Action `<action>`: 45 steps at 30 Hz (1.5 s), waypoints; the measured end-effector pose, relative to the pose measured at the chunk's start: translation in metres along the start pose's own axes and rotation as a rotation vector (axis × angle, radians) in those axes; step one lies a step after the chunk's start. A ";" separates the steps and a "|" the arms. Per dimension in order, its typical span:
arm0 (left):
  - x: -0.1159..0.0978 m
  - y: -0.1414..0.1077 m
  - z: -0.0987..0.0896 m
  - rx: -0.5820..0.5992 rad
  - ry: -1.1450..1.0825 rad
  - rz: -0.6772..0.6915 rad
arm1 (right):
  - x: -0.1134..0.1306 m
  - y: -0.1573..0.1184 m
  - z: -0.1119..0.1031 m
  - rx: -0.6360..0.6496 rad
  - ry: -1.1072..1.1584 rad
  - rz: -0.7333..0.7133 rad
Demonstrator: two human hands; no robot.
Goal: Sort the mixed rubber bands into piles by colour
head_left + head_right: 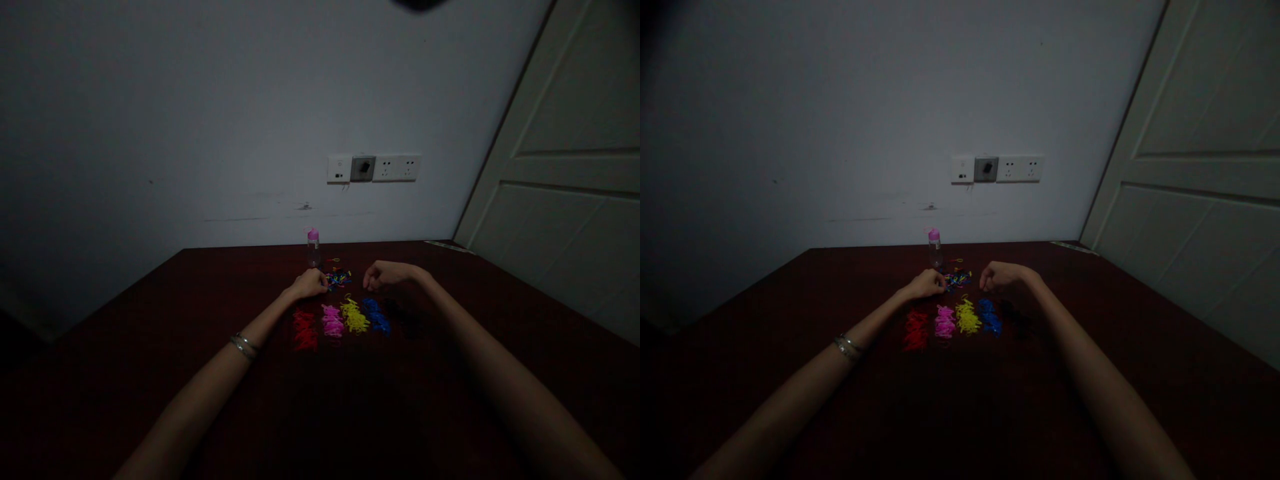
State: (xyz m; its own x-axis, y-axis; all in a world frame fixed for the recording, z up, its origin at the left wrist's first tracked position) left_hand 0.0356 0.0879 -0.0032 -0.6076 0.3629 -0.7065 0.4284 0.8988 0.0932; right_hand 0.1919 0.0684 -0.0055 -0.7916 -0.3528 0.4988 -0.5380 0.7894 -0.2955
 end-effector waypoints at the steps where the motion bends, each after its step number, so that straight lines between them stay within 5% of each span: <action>1: 0.000 0.000 0.000 0.002 -0.002 -0.003 | 0.000 0.000 0.000 -0.003 0.000 -0.005; 18: 0.003 0.000 0.003 0.013 0.107 0.008 | -0.004 0.000 0.002 0.024 -0.019 0.014; 31: -0.009 0.001 -0.018 -0.002 -0.014 0.060 | -0.008 -0.001 -0.001 0.015 -0.038 0.008; 40: -0.077 -0.006 0.037 0.207 -0.021 0.252 | -0.020 -0.001 -0.007 -0.008 -0.034 0.055; 45: -0.096 -0.004 0.070 0.291 0.012 0.322 | -0.026 0.001 -0.008 -0.023 -0.043 0.048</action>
State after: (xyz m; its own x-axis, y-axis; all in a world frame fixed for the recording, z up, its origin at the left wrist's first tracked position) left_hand 0.1386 0.0319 0.0152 -0.4190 0.6176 -0.6656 0.7671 0.6329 0.1045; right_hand 0.2146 0.0825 -0.0123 -0.8282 -0.3350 0.4493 -0.4926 0.8173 -0.2988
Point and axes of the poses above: each hand's wrist, its own y-axis towards the middle knuckle, its own z-axis out of the palm, x = y × z, the point moved 10 cm from there along y, towards the middle knuckle, and after that the axes turned 12 degrees about -y, right-handed, at the moved point
